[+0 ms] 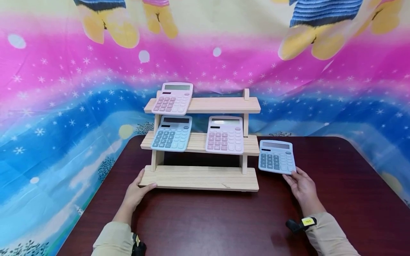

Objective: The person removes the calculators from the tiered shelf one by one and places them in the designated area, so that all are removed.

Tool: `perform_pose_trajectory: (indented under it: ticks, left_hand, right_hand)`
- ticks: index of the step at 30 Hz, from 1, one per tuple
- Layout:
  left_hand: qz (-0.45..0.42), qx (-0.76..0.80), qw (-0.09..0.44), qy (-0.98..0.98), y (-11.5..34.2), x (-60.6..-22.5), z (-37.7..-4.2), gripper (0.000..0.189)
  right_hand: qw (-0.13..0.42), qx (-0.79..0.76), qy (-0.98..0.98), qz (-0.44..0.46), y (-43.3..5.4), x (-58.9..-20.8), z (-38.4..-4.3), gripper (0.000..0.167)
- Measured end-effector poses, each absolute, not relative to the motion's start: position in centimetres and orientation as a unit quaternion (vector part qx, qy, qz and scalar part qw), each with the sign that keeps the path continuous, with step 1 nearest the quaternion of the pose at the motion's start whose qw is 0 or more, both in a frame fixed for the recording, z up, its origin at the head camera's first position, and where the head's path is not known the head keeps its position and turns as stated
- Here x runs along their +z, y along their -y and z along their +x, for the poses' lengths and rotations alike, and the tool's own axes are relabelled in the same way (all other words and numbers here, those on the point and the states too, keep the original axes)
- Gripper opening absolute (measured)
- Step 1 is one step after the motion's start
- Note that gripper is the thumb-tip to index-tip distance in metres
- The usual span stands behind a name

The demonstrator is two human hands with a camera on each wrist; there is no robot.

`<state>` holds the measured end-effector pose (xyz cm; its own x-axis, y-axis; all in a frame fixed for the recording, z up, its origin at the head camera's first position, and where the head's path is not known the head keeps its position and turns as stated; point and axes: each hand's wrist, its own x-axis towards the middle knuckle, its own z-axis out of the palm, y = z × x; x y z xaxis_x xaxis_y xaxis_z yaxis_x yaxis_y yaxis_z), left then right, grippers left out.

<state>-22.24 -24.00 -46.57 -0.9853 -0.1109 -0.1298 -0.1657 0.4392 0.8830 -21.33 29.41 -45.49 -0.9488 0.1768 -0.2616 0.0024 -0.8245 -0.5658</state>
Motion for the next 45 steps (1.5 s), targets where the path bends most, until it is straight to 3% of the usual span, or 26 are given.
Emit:
perform_pose_trajectory:
  ticks: [8,21,32,45]
  left_hand:
    - [-0.08,0.518,0.026,-0.851,24.01,-46.56,-22.35,0.095]
    - [-0.081,0.513,0.028,-0.854,23.75,-46.57,-21.78,0.094]
    - [-0.082,0.515,0.021,-0.853,23.8,-46.3,-21.83,0.094]
    - [-0.081,0.521,0.025,-0.849,23.79,-46.16,-21.91,0.093]
  right_hand:
    - [0.053,0.933,0.319,-0.161,-29.43,-45.86,-21.67,0.06]
    - [0.016,0.925,0.33,-0.187,-30.03,-45.97,-21.84,0.072]
    - [-0.001,0.88,0.419,-0.223,-29.86,-45.51,-21.87,0.061]
    - [-0.023,0.832,0.503,-0.233,-30.2,-45.24,-21.15,0.063]
